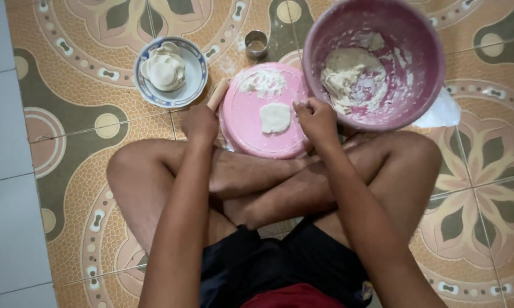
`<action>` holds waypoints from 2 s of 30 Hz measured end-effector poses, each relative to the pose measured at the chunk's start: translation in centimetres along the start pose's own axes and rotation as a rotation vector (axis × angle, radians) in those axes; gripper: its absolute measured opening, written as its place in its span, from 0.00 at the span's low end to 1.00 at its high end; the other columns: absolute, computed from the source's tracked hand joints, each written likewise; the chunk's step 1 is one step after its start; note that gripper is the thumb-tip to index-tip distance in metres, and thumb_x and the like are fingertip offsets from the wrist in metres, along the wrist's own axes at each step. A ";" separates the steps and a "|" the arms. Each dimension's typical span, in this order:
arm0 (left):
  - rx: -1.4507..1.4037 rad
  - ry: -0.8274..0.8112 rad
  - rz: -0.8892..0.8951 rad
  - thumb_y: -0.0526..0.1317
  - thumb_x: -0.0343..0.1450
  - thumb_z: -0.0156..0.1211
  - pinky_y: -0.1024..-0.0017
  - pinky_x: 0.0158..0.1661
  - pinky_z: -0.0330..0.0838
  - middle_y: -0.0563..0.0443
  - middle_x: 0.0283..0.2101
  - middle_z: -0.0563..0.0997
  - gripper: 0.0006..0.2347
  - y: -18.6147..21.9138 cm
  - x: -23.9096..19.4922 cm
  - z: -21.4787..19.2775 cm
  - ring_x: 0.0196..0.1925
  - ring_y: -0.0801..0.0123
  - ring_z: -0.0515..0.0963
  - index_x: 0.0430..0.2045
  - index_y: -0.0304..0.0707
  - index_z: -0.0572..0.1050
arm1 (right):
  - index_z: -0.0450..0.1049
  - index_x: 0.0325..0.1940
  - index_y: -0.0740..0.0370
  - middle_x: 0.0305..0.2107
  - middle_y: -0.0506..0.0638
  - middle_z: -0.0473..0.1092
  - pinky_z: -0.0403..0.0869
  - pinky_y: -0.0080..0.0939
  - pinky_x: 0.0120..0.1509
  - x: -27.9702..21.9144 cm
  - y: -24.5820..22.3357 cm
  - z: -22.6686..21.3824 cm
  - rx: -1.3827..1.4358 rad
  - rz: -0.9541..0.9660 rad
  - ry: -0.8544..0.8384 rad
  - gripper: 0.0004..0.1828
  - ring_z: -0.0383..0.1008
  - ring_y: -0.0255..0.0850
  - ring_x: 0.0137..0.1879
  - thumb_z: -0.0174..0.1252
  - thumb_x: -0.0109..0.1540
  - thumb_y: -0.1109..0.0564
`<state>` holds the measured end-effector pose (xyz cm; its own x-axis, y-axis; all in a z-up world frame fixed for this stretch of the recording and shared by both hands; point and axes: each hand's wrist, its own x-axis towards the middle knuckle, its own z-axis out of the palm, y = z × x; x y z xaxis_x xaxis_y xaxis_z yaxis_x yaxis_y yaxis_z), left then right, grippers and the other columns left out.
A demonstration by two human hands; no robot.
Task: A person sitting on the floor prepares dough by taking small portions from a bowl, shaping them by hand, and flattening them on a board using a rolling pin.
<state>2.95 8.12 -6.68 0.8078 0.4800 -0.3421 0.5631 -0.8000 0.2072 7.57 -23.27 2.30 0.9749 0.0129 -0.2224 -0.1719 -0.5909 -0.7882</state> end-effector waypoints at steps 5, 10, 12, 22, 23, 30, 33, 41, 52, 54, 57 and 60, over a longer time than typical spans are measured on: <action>-0.094 0.286 0.378 0.33 0.68 0.60 0.45 0.42 0.77 0.36 0.40 0.77 0.09 3.0 -6.6 -4.6 0.46 0.37 0.79 0.40 0.30 0.79 | 0.80 0.32 0.51 0.20 0.49 0.73 0.74 0.43 0.36 -1.9 -2.5 -2.1 0.134 0.000 0.076 0.13 0.75 0.41 0.28 0.59 0.64 0.43; -0.112 0.280 0.728 0.28 0.55 0.68 0.49 0.47 0.75 0.37 0.45 0.75 0.22 7.1 -11.0 -4.7 0.51 0.40 0.76 0.44 0.33 0.76 | 0.78 0.31 0.53 0.19 0.47 0.72 0.73 0.34 0.27 -2.2 -2.0 -2.8 0.283 0.007 0.093 0.13 0.70 0.35 0.22 0.59 0.64 0.45; -0.041 0.255 0.775 0.33 0.60 0.67 0.54 0.44 0.76 0.44 0.43 0.74 0.20 8.1 -11.0 -1.9 0.51 0.47 0.75 0.47 0.36 0.74 | 0.78 0.32 0.57 0.19 0.50 0.72 0.73 0.34 0.25 -2.2 -1.2 -2.5 0.330 0.022 0.099 0.13 0.70 0.35 0.21 0.59 0.64 0.48; -0.186 0.398 0.592 0.42 0.68 0.65 0.48 0.53 0.72 0.35 0.57 0.73 0.26 7.8 -13.6 -2.4 0.62 0.41 0.71 0.61 0.35 0.69 | 0.81 0.32 0.48 0.19 0.46 0.75 0.75 0.43 0.46 -3.8 -0.5 -3.2 0.020 -0.041 0.088 0.16 0.80 0.45 0.36 0.59 0.63 0.38; -0.210 0.385 0.544 0.41 0.68 0.64 0.47 0.53 0.72 0.34 0.57 0.72 0.26 7.8 -13.9 -2.7 0.61 0.39 0.71 0.61 0.34 0.68 | 0.82 0.37 0.51 0.24 0.51 0.76 0.75 0.47 0.48 -4.3 -0.4 -3.2 0.001 -0.081 0.076 0.16 0.80 0.48 0.40 0.59 0.64 0.40; -0.392 0.395 0.419 0.38 0.71 0.62 0.41 0.59 0.67 0.32 0.62 0.67 0.22 10.0 -16.7 -5.9 0.67 0.37 0.65 0.60 0.33 0.68 | 0.80 0.47 0.54 0.35 0.58 0.77 0.73 0.55 0.52 -8.1 -2.5 -4.7 -0.069 -0.159 0.130 0.18 0.78 0.55 0.48 0.58 0.66 0.40; -0.643 0.368 0.372 0.38 0.74 0.57 0.46 0.63 0.64 0.32 0.63 0.67 0.19 10.5 -18.5 -7.9 0.69 0.39 0.63 0.61 0.35 0.69 | 0.79 0.46 0.51 0.34 0.53 0.77 0.72 0.54 0.54 -9.4 -5.1 -5.8 -0.034 -0.118 0.133 0.19 0.78 0.53 0.49 0.55 0.67 0.37; -0.839 0.484 0.431 0.40 0.77 0.53 0.45 0.71 0.48 0.23 0.63 0.66 0.19 8.8 -14.6 -3.8 0.71 0.31 0.60 0.59 0.25 0.68 | 0.75 0.50 0.50 0.47 0.61 0.73 0.68 0.59 0.65 -10.9 -9.0 -7.8 -0.054 -0.269 -0.030 0.21 0.71 0.62 0.59 0.46 0.70 0.36; -0.212 0.567 0.420 0.47 0.79 0.49 0.47 0.71 0.46 0.40 0.74 0.60 0.23 8.9 -8.0 1.5 0.78 0.48 0.52 0.69 0.39 0.62 | 0.52 0.78 0.69 0.74 0.73 0.47 0.48 0.67 0.80 -0.6 0.0 1.8 -0.608 -0.537 -0.288 0.45 0.43 0.68 0.80 0.37 0.70 0.31; -0.081 0.554 0.406 0.48 0.77 0.52 0.39 0.69 0.46 0.33 0.72 0.62 0.27 9.2 -7.2 3.3 0.77 0.46 0.55 0.69 0.29 0.60 | 0.45 0.79 0.73 0.76 0.72 0.42 0.48 0.69 0.79 -2.4 -2.2 1.5 -0.701 -0.431 -0.263 0.48 0.38 0.66 0.81 0.45 0.67 0.34; -0.084 0.431 0.383 0.47 0.77 0.49 0.37 0.70 0.44 0.33 0.76 0.54 0.30 9.7 -11.2 0.4 0.79 0.45 0.50 0.72 0.29 0.52 | 0.43 0.79 0.76 0.75 0.74 0.42 0.44 0.76 0.76 -3.3 2.3 2.4 -0.689 -0.515 -0.166 0.47 0.38 0.68 0.81 0.40 0.66 0.37; -0.047 0.506 0.374 0.49 0.78 0.48 0.40 0.71 0.41 0.35 0.75 0.57 0.29 10.7 -9.1 0.3 0.78 0.49 0.53 0.72 0.29 0.54 | 0.50 0.77 0.76 0.73 0.73 0.49 0.56 0.70 0.72 0.3 3.6 4.4 -0.712 -0.636 0.028 0.42 0.46 0.65 0.80 0.37 0.70 0.38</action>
<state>1.56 -4.91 -1.64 0.9274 0.2908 0.2353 0.2240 -0.9355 0.2731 6.65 -21.83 -3.13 0.8604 0.4875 0.1486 0.5093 -0.8319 -0.2203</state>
